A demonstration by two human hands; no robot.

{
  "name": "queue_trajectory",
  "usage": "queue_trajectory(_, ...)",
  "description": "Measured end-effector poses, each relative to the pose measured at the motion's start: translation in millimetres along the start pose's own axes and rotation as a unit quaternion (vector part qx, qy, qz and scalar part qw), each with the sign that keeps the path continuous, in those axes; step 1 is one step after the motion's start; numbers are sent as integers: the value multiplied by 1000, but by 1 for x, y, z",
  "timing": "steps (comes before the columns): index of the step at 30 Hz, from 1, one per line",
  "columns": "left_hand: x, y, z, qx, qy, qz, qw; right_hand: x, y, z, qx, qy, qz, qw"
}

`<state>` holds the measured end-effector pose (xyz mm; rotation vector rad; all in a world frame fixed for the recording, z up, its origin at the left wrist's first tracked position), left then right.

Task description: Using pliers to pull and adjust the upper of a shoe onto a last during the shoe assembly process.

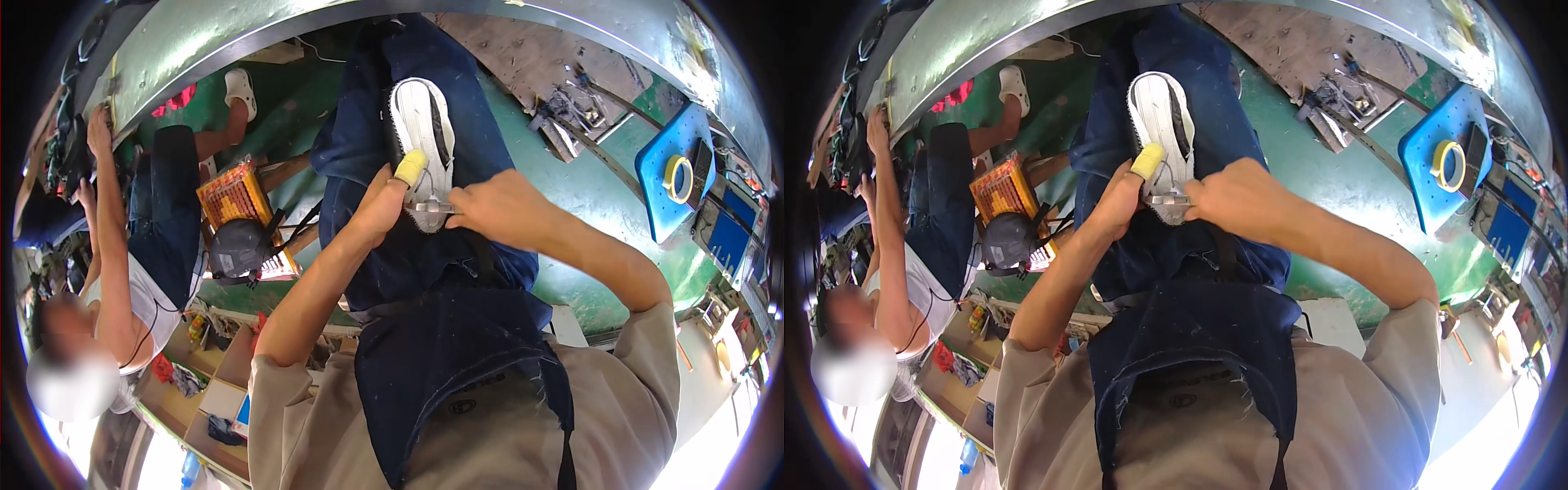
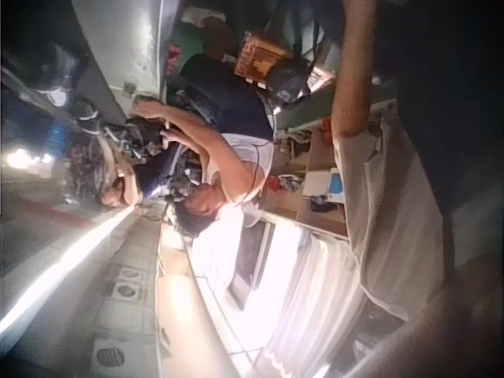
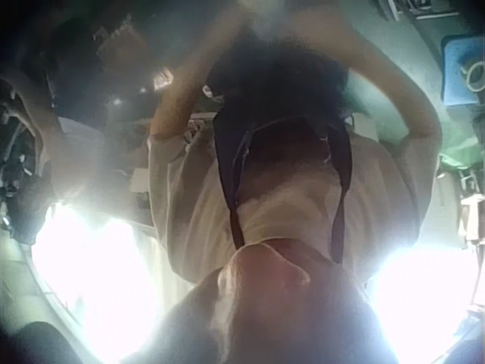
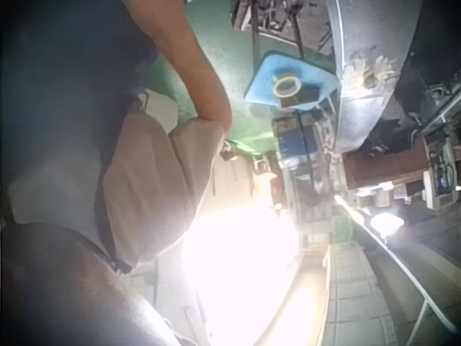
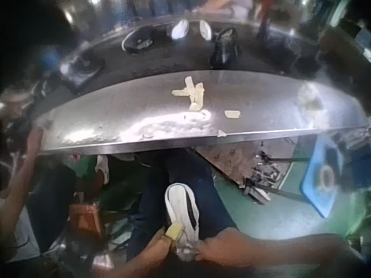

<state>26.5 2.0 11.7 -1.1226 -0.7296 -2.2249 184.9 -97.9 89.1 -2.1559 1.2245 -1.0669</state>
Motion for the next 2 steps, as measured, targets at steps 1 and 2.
queue_trajectory(1,0,-3,-2,-6,32,21,999,1,2,-2,-48,9,-6,999)
queue_trajectory(2,3,-5,0,-13,64,41,997,-2,2,-3,-50,7,-4,999)
Point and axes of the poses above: each hand's wrist, its own x-axis away from the middle knuckle, its own y-axis out of the palm, z = x × y, the point moved 4 cm from there along -x, towards the middle knuckle
